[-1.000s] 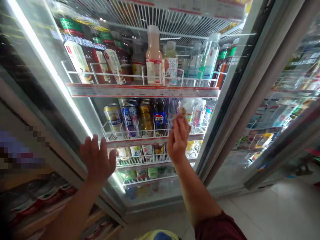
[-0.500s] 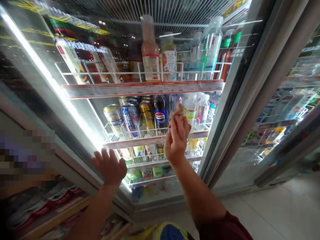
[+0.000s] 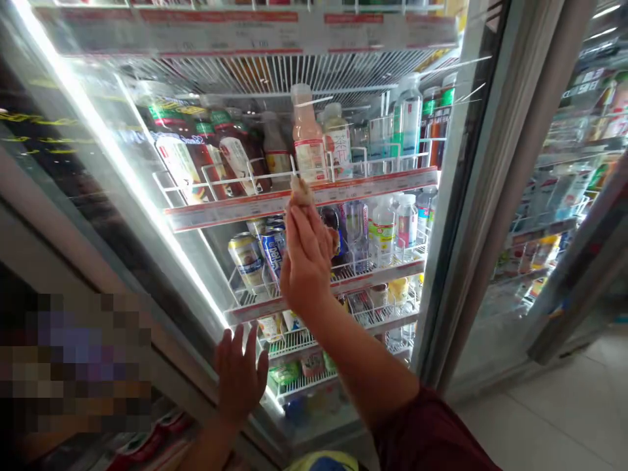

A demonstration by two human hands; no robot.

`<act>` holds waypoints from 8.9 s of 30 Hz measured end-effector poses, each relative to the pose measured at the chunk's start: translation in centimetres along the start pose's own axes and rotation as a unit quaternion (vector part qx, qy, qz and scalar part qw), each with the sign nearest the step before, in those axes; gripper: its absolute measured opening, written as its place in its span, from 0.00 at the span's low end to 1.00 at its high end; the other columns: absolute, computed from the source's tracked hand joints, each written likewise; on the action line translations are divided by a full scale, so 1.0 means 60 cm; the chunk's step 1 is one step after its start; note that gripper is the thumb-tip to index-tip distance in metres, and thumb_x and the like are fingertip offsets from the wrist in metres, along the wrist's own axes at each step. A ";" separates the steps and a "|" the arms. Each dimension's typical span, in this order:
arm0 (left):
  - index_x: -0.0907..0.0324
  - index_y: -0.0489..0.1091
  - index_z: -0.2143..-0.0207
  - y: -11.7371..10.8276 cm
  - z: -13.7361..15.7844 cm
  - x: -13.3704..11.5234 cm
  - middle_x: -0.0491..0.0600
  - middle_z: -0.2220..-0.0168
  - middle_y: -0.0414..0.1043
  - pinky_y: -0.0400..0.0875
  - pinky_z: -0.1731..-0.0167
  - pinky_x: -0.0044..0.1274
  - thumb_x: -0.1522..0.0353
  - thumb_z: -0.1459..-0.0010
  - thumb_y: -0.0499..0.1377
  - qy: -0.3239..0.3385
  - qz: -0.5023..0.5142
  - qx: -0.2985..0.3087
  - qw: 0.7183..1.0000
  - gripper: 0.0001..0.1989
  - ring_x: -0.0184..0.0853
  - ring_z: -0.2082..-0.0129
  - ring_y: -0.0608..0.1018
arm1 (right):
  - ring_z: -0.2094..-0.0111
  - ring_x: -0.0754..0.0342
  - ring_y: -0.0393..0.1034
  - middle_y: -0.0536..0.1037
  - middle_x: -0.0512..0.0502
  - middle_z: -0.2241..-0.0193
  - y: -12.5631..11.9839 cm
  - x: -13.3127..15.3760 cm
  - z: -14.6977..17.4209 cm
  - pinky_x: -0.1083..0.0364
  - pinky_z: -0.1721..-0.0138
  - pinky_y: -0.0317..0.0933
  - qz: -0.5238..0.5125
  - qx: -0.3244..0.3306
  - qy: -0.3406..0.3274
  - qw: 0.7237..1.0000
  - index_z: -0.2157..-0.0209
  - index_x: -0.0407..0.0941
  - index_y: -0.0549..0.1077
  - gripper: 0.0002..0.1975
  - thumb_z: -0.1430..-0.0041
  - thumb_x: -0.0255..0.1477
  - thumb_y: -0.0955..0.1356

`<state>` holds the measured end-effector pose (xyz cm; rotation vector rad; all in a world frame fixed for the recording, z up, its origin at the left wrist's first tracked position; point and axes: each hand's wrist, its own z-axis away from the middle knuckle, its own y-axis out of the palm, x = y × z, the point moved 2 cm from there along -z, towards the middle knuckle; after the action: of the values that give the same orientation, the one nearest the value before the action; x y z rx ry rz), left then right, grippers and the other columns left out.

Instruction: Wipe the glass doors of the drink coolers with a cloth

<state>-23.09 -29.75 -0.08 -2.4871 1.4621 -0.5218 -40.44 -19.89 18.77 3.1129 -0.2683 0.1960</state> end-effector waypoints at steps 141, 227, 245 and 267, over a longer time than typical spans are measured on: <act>0.50 0.44 0.20 -0.016 -0.307 0.000 0.57 0.20 0.43 0.45 0.28 0.62 0.63 0.30 0.56 -0.102 -0.068 -0.108 0.987 0.41 0.58 0.20 0.45 | 0.22 0.48 0.54 0.67 0.47 0.27 -0.069 -0.177 -0.112 0.39 0.24 0.57 0.018 0.047 -0.092 0.995 0.22 0.53 0.50 0.36 0.27 0.22 0.58; 0.46 0.43 0.21 -0.014 -0.306 0.008 0.49 0.19 0.38 0.35 0.26 0.57 0.60 0.31 0.55 -0.108 -0.007 -0.108 0.988 0.41 0.53 0.20 0.41 | 0.21 0.56 0.47 0.71 0.54 0.29 -0.101 -0.195 0.050 0.49 0.24 0.57 -0.001 0.187 -0.293 0.938 0.26 0.48 0.62 0.32 0.30 0.24 0.65; 0.48 0.46 0.21 -0.012 -0.304 0.007 0.53 0.20 0.42 0.40 0.27 0.60 0.61 0.30 0.56 -0.113 -0.022 -0.111 0.987 0.40 0.55 0.20 0.43 | 0.23 0.49 0.55 0.72 0.49 0.30 -0.120 -0.238 0.054 0.41 0.25 0.59 -0.034 0.096 -0.135 0.986 0.22 0.53 0.52 0.37 0.28 0.23 0.63; 0.47 0.45 0.21 -0.020 -0.306 0.006 0.54 0.19 0.41 0.37 0.27 0.59 0.59 0.32 0.56 -0.120 0.005 -0.098 0.988 0.41 0.57 0.20 0.42 | 0.23 0.53 0.55 0.75 0.51 0.32 -0.116 -0.178 0.119 0.48 0.25 0.59 -0.024 0.150 -0.186 0.971 0.25 0.48 0.60 0.33 0.29 0.24 0.63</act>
<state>-29.38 -29.52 17.23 -2.5785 1.4912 -0.0730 -48.83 -11.36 10.37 3.4326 -0.1792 -0.3915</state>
